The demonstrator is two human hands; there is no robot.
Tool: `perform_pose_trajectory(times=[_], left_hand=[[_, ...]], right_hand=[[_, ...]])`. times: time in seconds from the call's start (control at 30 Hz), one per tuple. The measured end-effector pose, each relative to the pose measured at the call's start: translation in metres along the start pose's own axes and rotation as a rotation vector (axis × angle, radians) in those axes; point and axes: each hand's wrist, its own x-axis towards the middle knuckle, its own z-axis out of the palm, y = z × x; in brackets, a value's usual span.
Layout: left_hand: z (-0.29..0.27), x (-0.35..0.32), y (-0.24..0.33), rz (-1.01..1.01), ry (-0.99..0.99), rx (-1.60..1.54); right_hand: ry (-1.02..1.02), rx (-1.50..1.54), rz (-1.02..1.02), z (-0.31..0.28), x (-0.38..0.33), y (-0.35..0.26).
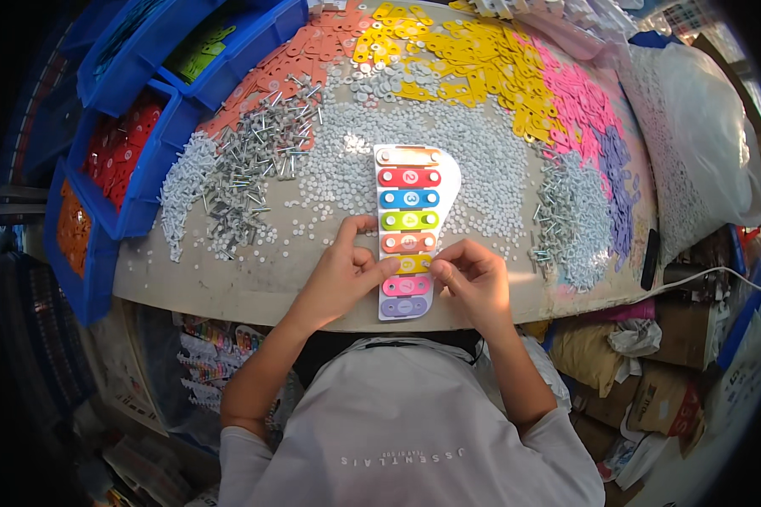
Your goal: Manually assembling a toy xylophone by placing colored plates onto a plastic frame.
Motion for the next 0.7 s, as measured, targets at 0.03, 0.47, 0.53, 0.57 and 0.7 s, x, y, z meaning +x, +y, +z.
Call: perform_pose_trajectory(times=[0.03,0.47,0.53,0.57,0.7], left_hand=[[-0.001,0.001,0.001,-0.027,-0.010,-0.026],[-0.001,0.010,0.002,-0.158,-0.131,-0.142],[-0.002,0.013,-0.002,-0.125,-0.134,-0.084],[-0.002,0.015,-0.009,-0.125,-0.139,-0.085],[-0.002,0.017,-0.023,-0.064,-0.115,-0.021]], right_hand=[[0.000,-0.001,0.001,0.000,0.001,0.001],[-0.112,-0.199,0.249,-0.009,0.011,-0.004],[-0.170,-0.240,0.283,-0.011,0.011,-0.004],[-0.169,-0.277,0.263,-0.011,0.011,-0.004],[-0.156,-0.436,0.089,-0.013,0.015,0.013]])
